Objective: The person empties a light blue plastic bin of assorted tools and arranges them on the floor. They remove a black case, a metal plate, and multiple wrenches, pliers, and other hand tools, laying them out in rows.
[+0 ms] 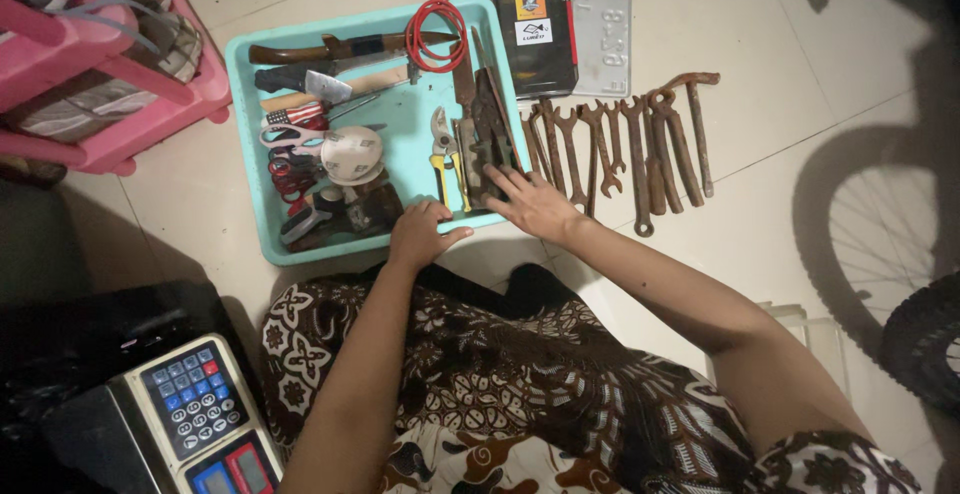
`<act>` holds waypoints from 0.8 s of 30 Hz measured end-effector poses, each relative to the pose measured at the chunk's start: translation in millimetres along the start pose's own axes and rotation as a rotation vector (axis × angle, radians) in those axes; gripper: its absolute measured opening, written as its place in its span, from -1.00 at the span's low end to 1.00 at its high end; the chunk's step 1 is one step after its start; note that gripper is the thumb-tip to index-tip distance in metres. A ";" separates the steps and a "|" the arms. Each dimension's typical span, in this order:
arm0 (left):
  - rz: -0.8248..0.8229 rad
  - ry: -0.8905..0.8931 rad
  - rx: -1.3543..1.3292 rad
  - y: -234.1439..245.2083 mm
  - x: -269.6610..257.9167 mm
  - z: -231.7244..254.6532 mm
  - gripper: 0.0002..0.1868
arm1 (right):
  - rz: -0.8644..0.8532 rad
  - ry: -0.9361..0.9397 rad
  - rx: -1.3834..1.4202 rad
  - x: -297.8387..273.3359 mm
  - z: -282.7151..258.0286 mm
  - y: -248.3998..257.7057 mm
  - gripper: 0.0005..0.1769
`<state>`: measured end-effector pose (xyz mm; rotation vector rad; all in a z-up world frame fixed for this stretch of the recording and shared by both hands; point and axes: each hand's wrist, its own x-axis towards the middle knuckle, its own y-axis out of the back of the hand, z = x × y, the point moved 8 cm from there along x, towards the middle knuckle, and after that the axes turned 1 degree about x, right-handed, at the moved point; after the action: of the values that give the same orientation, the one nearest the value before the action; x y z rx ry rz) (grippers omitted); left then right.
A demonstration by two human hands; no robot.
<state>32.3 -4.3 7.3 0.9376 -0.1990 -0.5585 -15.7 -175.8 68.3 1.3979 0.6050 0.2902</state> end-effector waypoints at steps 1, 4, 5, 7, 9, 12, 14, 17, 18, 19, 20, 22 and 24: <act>0.000 -0.003 0.009 0.6 -0.2 0.7 -0.39 | -0.010 -0.004 -0.004 -1.4 1.1 0.3 -0.48; -0.044 0.030 0.031 -1.1 1.7 0.9 -0.36 | -0.024 -0.002 -0.016 -4.7 1.3 3.1 -0.44; -0.089 0.070 0.036 -4.0 3.0 -1.1 -0.35 | -0.026 0.000 -0.019 -5.2 0.9 4.9 -0.42; -0.121 0.096 0.032 -4.5 2.8 -1.4 -0.34 | -0.017 -0.059 -0.044 -3.7 2.3 10.1 -0.23; -0.095 0.065 0.015 -0.8 1.3 2.0 -0.36 | -0.042 -0.167 0.050 -4.8 8.0 12.1 -0.08; -0.078 0.050 0.017 2.2 1.1 3.0 -0.36 | -0.086 -0.384 0.404 -11.8 20.7 5.1 0.00; -0.079 0.053 0.014 1.7 0.5 3.2 -0.36 | -0.053 -0.501 0.685 -16.8 26.8 -3.5 -0.08; -0.096 0.059 0.021 0.6 2.4 1.7 -0.35 | 0.114 -0.627 1.015 -16.3 26.7 -19.3 -0.39; -0.105 0.062 0.025 -0.4 2.7 1.3 -0.35 | 0.146 -0.617 1.227 -10.8 22.9 -28.0 -0.47; -0.096 0.059 0.024 -0.2 2.4 1.5 -0.35 | 0.179 -0.601 1.439 -4.4 18.7 -35.9 -0.54; -0.087 0.056 0.022 -0.1 1.5 1.7 -0.36 | 0.212 -0.580 1.651 0.8 14.9 -42.4 -0.61; -0.067 0.049 0.017 1.1 0.3 1.4 -0.36 | 0.225 -0.675 2.030 5.5 8.5 -59.6 -0.51; -0.046 0.039 0.009 1.7 -0.5 1.5 -0.37 | 0.216 -0.749 2.256 5.6 3.5 -69.8 -0.44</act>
<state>31.9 -4.4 9.5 0.9634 -0.1449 -0.5816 -20.2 -187.5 -0.6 3.3926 -0.1687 -1.1633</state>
